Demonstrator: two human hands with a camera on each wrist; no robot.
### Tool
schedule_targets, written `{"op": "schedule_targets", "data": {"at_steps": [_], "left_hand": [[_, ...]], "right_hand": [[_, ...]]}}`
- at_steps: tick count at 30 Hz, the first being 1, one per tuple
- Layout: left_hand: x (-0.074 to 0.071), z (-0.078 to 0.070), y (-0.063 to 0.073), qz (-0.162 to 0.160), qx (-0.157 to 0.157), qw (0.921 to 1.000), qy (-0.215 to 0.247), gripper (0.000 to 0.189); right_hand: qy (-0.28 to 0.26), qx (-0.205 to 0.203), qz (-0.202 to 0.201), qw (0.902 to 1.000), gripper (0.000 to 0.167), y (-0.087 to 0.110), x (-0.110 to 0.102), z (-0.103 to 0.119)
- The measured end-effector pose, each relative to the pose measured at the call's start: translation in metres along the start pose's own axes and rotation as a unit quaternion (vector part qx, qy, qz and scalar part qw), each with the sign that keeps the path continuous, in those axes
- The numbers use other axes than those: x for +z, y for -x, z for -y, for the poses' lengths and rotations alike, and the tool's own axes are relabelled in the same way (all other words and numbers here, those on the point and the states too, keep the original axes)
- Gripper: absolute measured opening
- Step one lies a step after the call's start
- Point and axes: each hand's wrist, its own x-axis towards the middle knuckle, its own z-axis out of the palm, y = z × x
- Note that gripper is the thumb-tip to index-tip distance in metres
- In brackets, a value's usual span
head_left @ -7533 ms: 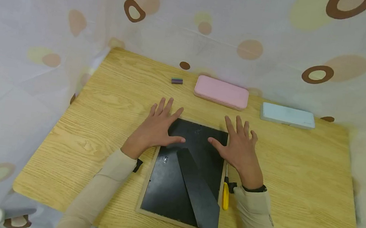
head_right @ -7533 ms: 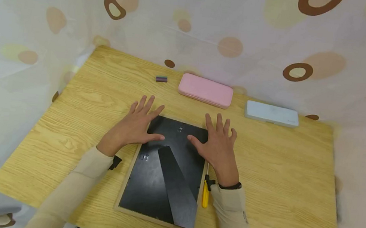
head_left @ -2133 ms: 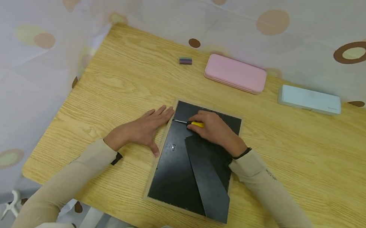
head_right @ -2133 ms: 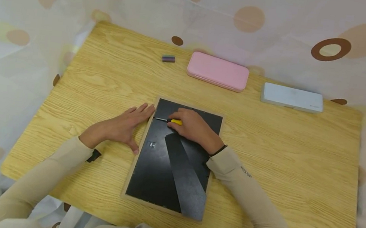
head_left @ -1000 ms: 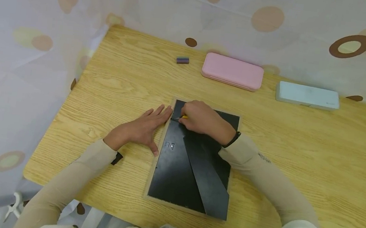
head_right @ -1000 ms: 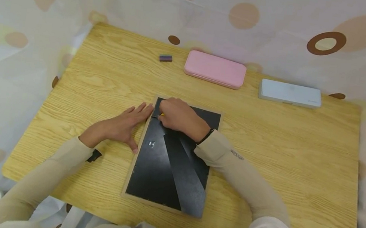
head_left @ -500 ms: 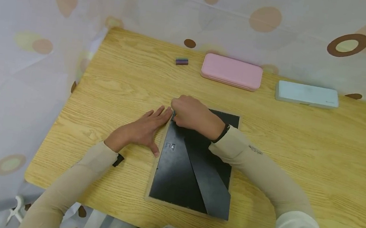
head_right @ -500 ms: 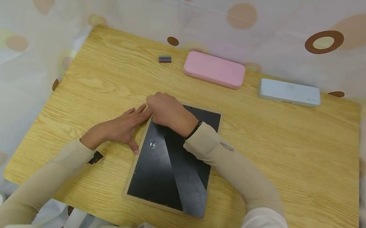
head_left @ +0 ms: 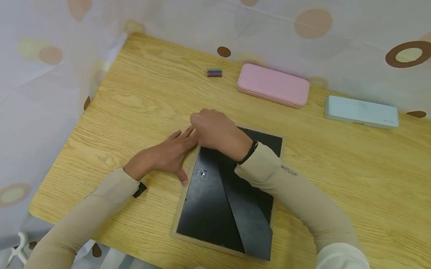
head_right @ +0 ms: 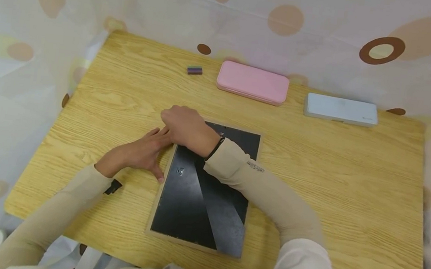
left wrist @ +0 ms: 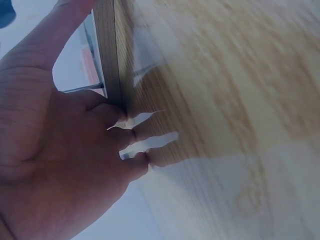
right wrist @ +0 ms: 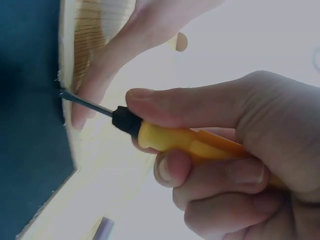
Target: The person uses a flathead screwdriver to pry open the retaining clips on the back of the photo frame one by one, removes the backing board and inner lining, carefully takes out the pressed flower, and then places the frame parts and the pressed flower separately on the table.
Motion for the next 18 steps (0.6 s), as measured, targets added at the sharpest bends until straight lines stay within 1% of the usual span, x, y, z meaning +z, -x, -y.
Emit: {"op": "schedule_targets", "data": {"at_steps": [7,11,18], "left_hand": [[0.000,-0.001,0.001,-0.007,0.007,0.9999,0.002,0.139],[0.001,0.001,0.001,-0.014,0.013,0.9998,-0.003,0.138],[0.002,0.003,0.000,-0.021,0.020,0.9996,-0.005,0.140]], "right_hand": [[0.016,0.008,0.018,0.9997,0.016,-0.009,-0.002,0.013],[0.025,0.010,0.025,0.9993,0.014,-0.013,-0.005,0.020],[0.055,0.013,0.022,0.9982,0.019,-0.019,-0.010,0.030]]}}
